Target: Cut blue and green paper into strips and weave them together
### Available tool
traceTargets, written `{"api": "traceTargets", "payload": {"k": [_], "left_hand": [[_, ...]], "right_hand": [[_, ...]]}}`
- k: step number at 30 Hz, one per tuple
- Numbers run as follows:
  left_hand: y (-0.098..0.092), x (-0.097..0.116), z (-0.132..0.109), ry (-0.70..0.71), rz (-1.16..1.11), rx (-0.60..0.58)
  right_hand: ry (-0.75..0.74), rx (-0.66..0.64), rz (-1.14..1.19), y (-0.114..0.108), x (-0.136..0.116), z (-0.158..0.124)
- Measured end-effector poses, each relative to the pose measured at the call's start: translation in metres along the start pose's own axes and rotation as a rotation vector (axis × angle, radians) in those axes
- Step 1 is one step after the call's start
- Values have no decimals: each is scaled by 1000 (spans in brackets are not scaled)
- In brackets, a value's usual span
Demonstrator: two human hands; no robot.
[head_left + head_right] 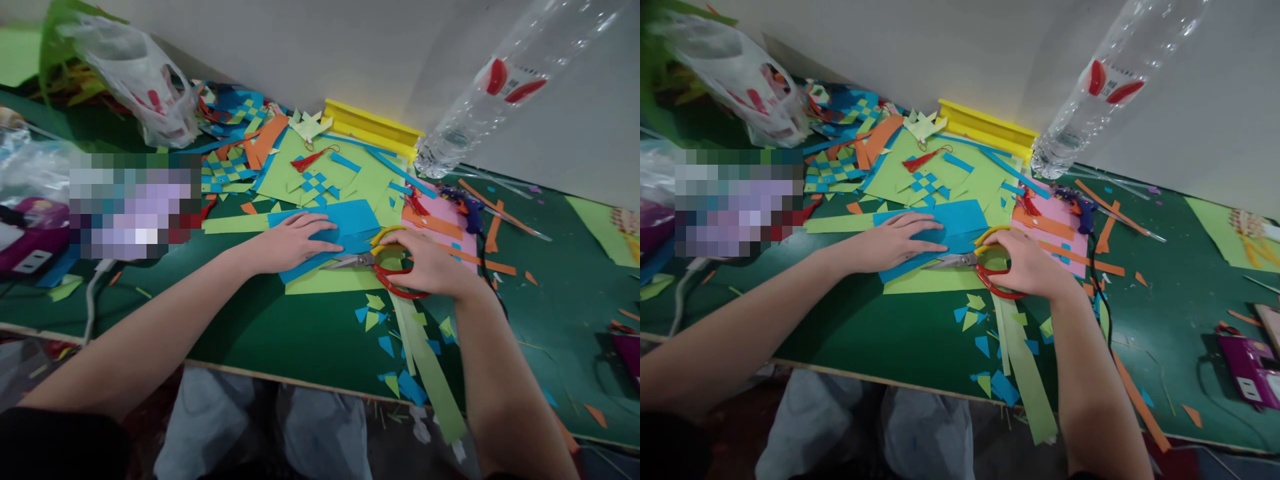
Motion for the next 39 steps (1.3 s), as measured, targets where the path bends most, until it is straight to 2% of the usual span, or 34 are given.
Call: {"api": "traceTargets", "payload": {"k": [9,21,26,35,39], "left_hand": [[2,-1,0,-19,-32,-13],[3,-1,-1,-7,-29,39],[3,-1,-1,-12,9,14],[3,17,6,-79,79,43],[-1,18,8,-104,46,104]], "right_hand": [[-20,8,10,-1,3,-2],[-19,3,47,4,-8,1],[-21,-8,46,5,-6,0],[6,-10,49,-2,-2,-3],[12,-4,34,-3,4,-4]]}}
Point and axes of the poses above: each hand's wrist, its own z-axis towards the middle knuckle, its own y-axis out of the palm, x = y × z, the point moved 2 cm from there along z, towards the middle knuckle, and after that the axes turned 6 degrees about y, right-handed, at the moved point
